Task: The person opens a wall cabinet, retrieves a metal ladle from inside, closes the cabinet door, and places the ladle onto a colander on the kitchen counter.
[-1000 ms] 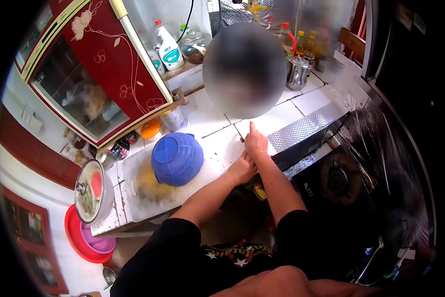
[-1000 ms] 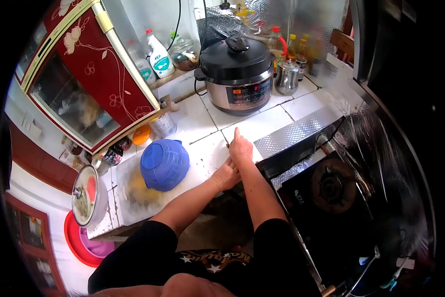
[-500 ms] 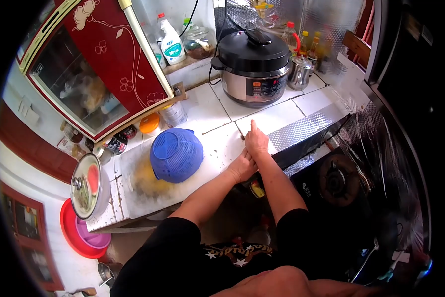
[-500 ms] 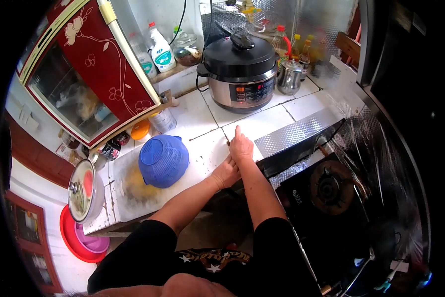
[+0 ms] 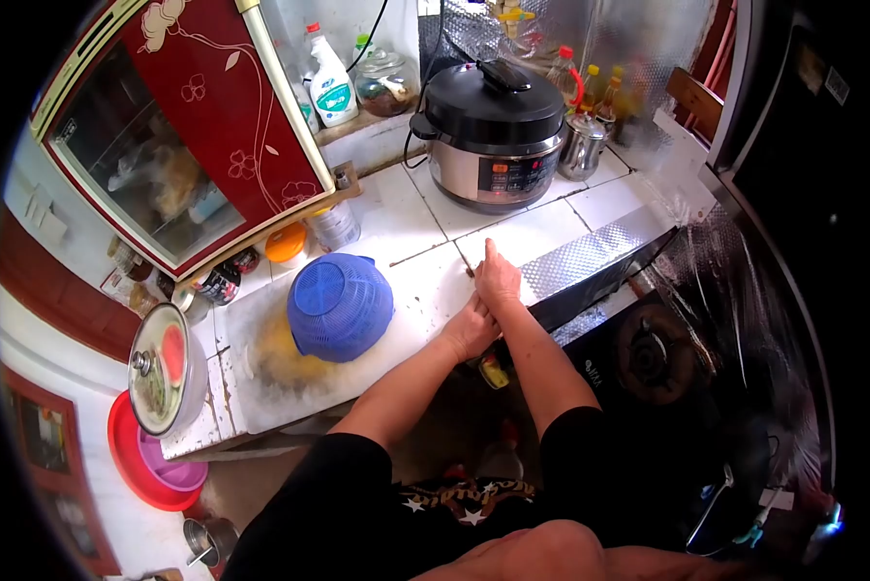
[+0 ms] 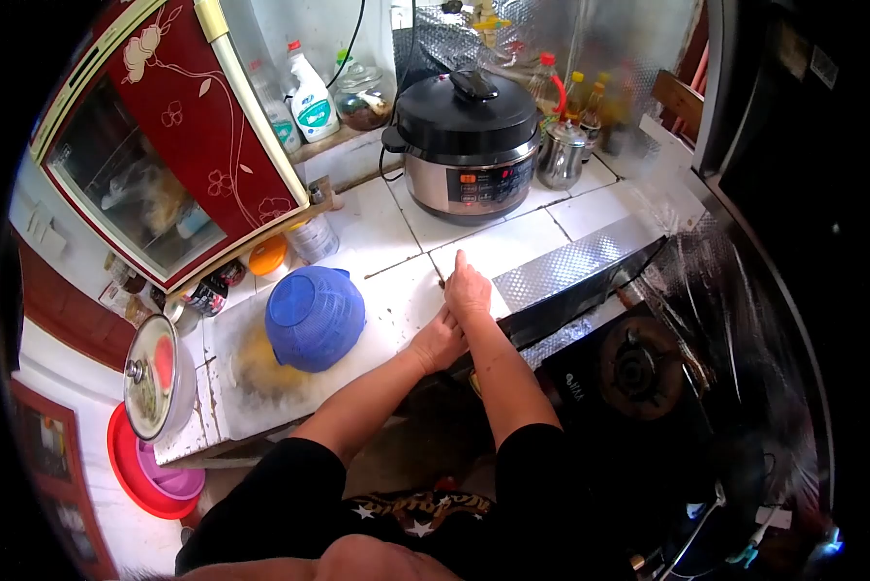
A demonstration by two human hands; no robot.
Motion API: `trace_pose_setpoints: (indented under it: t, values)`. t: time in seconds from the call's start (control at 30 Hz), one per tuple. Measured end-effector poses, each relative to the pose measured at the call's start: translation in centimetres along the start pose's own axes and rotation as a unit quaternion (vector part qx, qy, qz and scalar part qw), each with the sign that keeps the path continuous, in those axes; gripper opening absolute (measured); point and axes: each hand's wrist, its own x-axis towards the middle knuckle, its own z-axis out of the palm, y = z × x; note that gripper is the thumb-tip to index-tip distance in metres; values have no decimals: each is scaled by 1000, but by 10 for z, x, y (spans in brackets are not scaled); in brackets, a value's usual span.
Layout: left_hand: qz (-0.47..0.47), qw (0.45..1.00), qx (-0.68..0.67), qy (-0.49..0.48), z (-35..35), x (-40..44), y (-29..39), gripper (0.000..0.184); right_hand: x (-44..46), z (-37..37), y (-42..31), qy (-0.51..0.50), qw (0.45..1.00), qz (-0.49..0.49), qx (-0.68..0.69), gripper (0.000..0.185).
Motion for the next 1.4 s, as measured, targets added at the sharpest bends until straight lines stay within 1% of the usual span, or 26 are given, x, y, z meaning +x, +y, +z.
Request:
trace_pose_setpoints:
  t: [0.03, 0.1, 0.13, 0.2, 0.3, 0.33, 0.4, 0.43, 0.47, 0.53, 0.7, 0.83, 1.1, 1.4]
  values:
    - [1, 1000, 0, 2, -2, 0, 0, 36, 1, 1, 0, -19, 1000, 9, 2, 45]
    - [-28, 999, -30, 17, -5, 0, 2, 37, 1, 2, 0, -6, 1000, 3, -5, 43]
    - [-28, 999, -31, 20, 0, -2, 1, 37, 1, 2, -1, 4, 1000, -2, -9, 41]
    - [-23, 999, -6, -37, 10, -5, 0, 39, 0, 2, -1, 2, 1000, -2, -7, 40]
    - [-30, 998, -32, -51, 11, -7, -1, 38, 0, 2, -2, 8, 1000, -3, -5, 36]
    - [-28, 998, -32, -49, 10, -6, 0, 38, 0, 4, -1, 11, 1000, -6, -5, 33]
    - [-16, 1000, 8, -3, 8, -5, 1, 37, 2, 5, 0, -2, 1000, -3, -5, 34]
    - [-16, 1000, 8, -1, 7, -4, 1, 37, 3, 5, 1, -18, 1000, -1, -4, 34]
    - [-18, 1000, 7, 1, 6, -4, 1, 37, 3, 6, 1, -17, 1000, -1, -5, 34]
    - [-20, 1000, 7, 3, 7, -3, 1, 37, 3, 5, 1, -14, 1000, -3, -6, 28]
    - [-28, 1000, -6, -1, 8, -4, 1, 37, 3, 7, 2, -2, 1000, -12, -7, 26]
    - [-16, 1000, -1, -9, 7, -3, 1, 38, 3, 7, 3, -3, 1000, -13, -2, 23]
    - [-19, 999, -27, -9, 7, -3, 0, 42, 2, 10, 6, 4, 1000, -10, 6, 21]
    - [-19, 999, -26, 15, 4, -1, 2, 40, 2, 7, 3, 6, 1000, -6, 16, 18]
